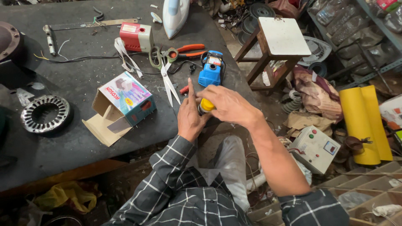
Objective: The person sits at a workbench and manipulates a small red cylindrical component, applying adhesive from a yellow-capped bottle. They then insert the component into a blue device and adjust it with their fingers.
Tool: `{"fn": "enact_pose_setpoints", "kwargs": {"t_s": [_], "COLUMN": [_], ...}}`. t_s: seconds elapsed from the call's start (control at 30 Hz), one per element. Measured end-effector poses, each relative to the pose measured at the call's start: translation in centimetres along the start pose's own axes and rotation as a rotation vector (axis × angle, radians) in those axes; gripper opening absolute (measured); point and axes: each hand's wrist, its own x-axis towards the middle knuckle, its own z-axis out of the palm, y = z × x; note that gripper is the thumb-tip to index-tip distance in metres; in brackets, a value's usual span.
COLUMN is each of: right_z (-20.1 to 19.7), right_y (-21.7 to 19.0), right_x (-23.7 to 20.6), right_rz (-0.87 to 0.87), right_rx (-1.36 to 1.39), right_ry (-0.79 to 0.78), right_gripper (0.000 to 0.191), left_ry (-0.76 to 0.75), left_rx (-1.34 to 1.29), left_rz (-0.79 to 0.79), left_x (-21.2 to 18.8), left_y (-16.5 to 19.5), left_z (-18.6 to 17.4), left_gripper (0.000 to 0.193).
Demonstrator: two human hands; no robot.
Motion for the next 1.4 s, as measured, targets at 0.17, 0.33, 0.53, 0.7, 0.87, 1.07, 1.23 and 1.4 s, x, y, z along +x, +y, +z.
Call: {"fn": "enact_pose_setpoints", "kwargs": {"t_s": [0.17, 0.33, 0.53, 0.7, 0.87, 1.07, 1.23, 1.4], "right_z": [0.5, 0.7, 0.6, 0.4, 0.3, 0.1, 0.3, 0.6], "right_y": [-0.3, 0.5, 0.2, -0.3, 0.4, 0.9, 0.2, 1.1], "right_x": [0.5, -0.3, -0.4, 0.5, -0.2, -0.3, 0.3, 0.3], "right_rz": [0.34, 0.111, 0.073, 0.408, 0.17, -0.05, 0.248, 0.243], "right_rx": [-0.294, -0.224, -0.158, -0.361, -0.214, -0.07, -0.24, -0.305], "right_ry": [-0.099, -0.038, -0.016, -0.198, -0.09, -0.011, -0.086, -0.144], "right_gripper": [0.044, 0.032, 0.043, 0.052, 0.035, 0.035, 0.052, 0.035], "left_ry": [0.006, -0.023, -0.011, 0.012, 0.012, -0.024, 0.014, 0.007], "left_rx": [-0.026, -0.009, 0.0, -0.019, -0.028, 0.018, 0.002, -0.023], "left_rz": [0.025, -0.037, -0.027, 0.05, 0.053, -0.074, 0.052, 0.041], "left_x": [0.0, 0.1, 0.1, -0.2, 0.0, 0.1, 0.0, 0.1], "left_y": [0.0, 0.6, 0.4, 0.0, 0.4, 0.4, 0.0, 0.4], "left_z": [0.0, -0.3, -0.2, -0.1, -0.3, -0.1, -0.1, -0.2], "left_gripper": [0.13, 0.133, 0.132, 0.127, 0.132, 0.133, 0.129, 0.133]}}
